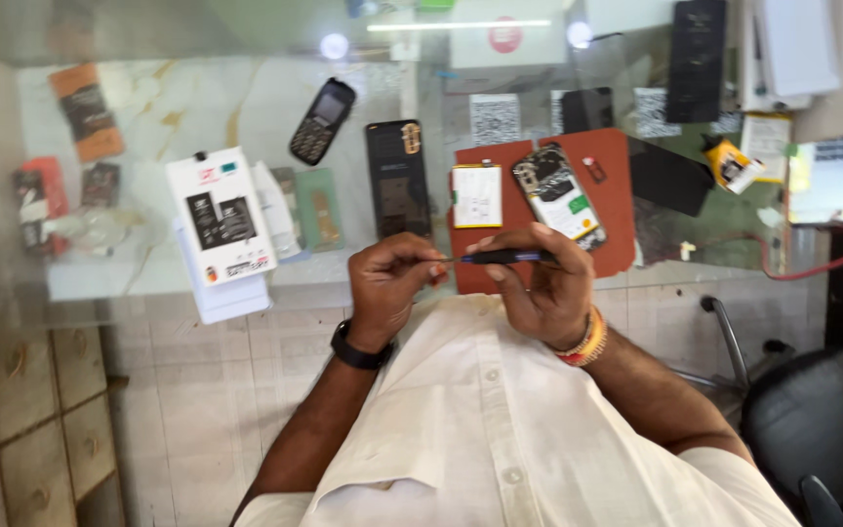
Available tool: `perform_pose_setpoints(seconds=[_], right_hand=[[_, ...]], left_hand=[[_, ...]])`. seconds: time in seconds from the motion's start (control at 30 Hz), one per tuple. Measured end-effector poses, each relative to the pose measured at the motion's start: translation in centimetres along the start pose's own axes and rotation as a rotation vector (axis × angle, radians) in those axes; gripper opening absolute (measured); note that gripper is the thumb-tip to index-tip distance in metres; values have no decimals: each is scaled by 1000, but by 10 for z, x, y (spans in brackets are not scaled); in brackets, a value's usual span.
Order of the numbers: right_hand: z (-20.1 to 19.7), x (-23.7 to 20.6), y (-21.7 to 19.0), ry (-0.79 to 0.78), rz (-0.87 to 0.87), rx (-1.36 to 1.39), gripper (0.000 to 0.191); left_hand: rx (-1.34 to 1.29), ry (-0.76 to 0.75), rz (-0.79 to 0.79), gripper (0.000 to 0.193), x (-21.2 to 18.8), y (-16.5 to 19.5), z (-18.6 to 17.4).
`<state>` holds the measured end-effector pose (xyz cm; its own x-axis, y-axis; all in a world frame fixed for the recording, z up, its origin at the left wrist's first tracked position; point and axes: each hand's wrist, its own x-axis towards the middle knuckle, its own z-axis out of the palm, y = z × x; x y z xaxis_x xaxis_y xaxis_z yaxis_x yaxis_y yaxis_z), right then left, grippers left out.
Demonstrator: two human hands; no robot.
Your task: The person uses a screwdriver to remove screws from a disassembled smartphone, then handles the phone and a SIM card. They insert the SIM card into the phone and test the device by turning it on and interacting with the screen.
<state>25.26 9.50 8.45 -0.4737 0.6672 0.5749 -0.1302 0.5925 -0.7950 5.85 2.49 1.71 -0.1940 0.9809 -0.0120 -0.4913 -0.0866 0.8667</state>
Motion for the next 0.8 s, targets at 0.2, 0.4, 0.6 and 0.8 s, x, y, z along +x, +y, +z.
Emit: perform_pose_setpoints(seconds=[0.2, 0.4, 0.6, 0.8], right_hand=[[-5, -13, 5, -2, 62, 72, 69], [-15, -22, 5, -39, 85, 74, 69], [-29, -26, 6, 16, 84, 52, 67], [-65, -27, 19, 303, 113, -225, 59]], left_hand=[[-178, -49, -132, 10, -3, -5, -1], [-129, -89, -216, 11, -3, -8, 4], [-66, -193, -250, 23, 4, -2, 19], [366, -19, -45, 17, 11, 6, 16]])
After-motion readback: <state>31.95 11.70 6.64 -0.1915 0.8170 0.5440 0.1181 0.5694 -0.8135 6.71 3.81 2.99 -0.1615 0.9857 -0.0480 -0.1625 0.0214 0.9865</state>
